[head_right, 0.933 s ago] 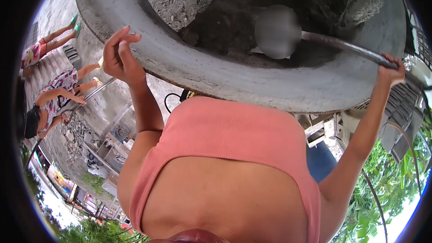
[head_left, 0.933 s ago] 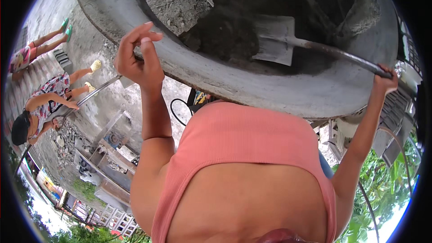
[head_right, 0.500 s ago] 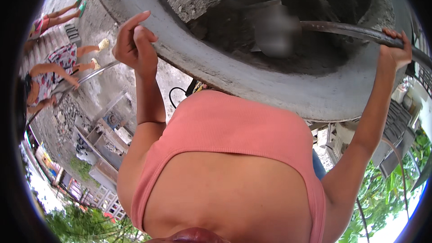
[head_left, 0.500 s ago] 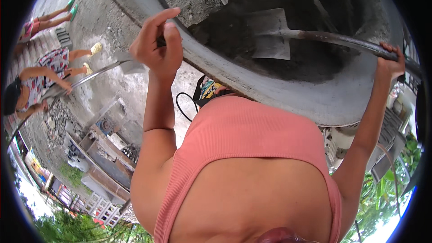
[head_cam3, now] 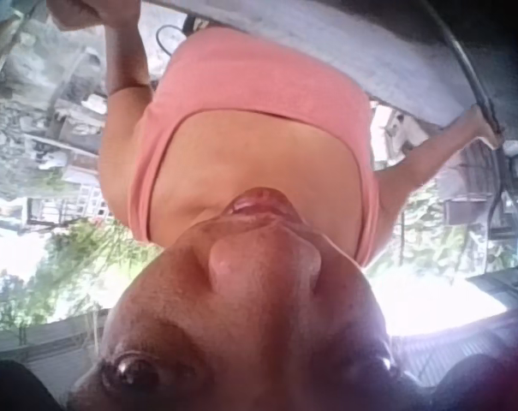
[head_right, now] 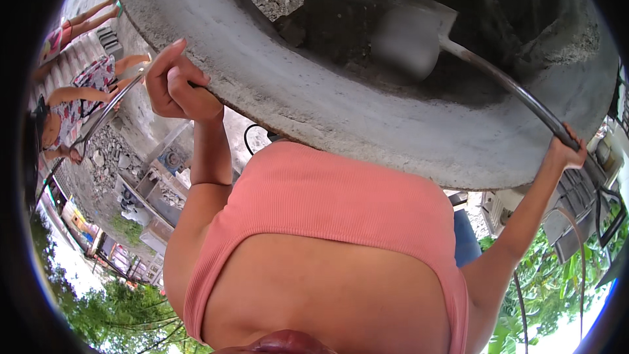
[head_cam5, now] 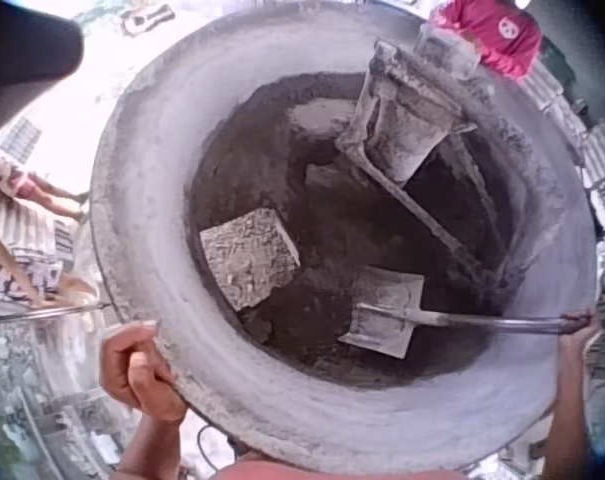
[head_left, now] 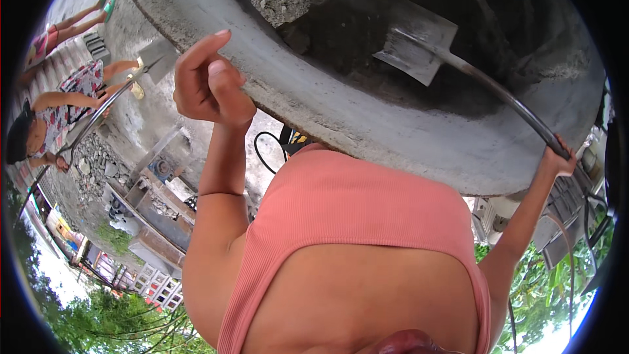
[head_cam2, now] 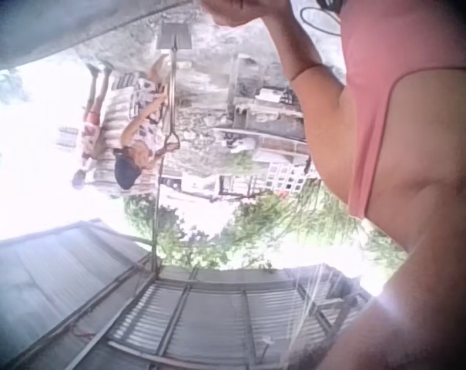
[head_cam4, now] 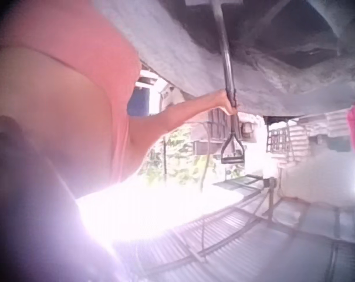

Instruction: The person scrapes and mixes cement inside a concrete mixer drum using a shovel, then lifts the shovel out of the mixer drum.

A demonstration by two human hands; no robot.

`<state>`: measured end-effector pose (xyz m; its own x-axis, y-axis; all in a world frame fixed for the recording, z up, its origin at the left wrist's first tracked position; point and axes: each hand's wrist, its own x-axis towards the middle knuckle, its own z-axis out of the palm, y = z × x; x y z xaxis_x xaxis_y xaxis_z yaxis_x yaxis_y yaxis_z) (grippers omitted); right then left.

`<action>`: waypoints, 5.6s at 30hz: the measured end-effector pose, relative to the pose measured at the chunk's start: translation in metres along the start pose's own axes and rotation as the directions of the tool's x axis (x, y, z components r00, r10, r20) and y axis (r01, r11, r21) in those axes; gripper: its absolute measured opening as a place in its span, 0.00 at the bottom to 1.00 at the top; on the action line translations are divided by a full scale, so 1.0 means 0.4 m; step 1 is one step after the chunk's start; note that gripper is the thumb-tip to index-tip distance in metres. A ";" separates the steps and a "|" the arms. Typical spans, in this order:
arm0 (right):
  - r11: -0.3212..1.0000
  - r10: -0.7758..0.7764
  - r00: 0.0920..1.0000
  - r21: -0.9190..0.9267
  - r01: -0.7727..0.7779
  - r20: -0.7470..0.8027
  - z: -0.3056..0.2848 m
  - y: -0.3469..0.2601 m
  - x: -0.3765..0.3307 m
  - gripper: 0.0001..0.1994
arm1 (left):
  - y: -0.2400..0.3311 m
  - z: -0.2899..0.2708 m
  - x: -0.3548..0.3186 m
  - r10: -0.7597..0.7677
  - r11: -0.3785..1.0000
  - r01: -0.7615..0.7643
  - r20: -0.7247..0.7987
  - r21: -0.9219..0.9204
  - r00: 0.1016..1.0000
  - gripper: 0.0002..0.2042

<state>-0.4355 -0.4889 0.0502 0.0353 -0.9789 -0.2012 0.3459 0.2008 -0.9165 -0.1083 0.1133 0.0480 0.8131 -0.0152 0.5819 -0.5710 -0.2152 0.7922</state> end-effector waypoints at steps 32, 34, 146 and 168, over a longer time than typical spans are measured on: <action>0.872 -0.021 0.856 -0.410 0.269 0.516 0.156 0.139 -0.769 0.13 | -0.008 0.014 -0.013 0.035 0.998 -0.037 -0.024 -0.047 0.999 0.13; 0.879 0.012 0.950 -0.456 0.138 0.311 0.173 0.139 -0.762 0.14 | -0.013 0.020 -0.015 0.023 0.997 -0.029 -0.085 -0.073 0.996 0.14; 0.935 0.064 0.964 -0.353 0.032 0.256 0.151 0.140 -0.738 0.09 | 0.098 0.026 0.009 0.078 0.980 -0.020 0.294 -0.196 0.953 0.13; 0.909 -0.025 0.956 -0.390 0.143 0.293 0.148 0.164 -0.735 0.10 | 0.082 0.031 0.005 0.122 0.986 -0.077 0.330 -0.146 0.936 0.10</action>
<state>-0.3676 -0.1903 0.0696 0.2995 -0.9517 -0.0683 -0.0465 0.0569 -0.9973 -0.1239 0.0940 0.0730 0.7290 -0.3622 0.5808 -0.6422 -0.0681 0.7635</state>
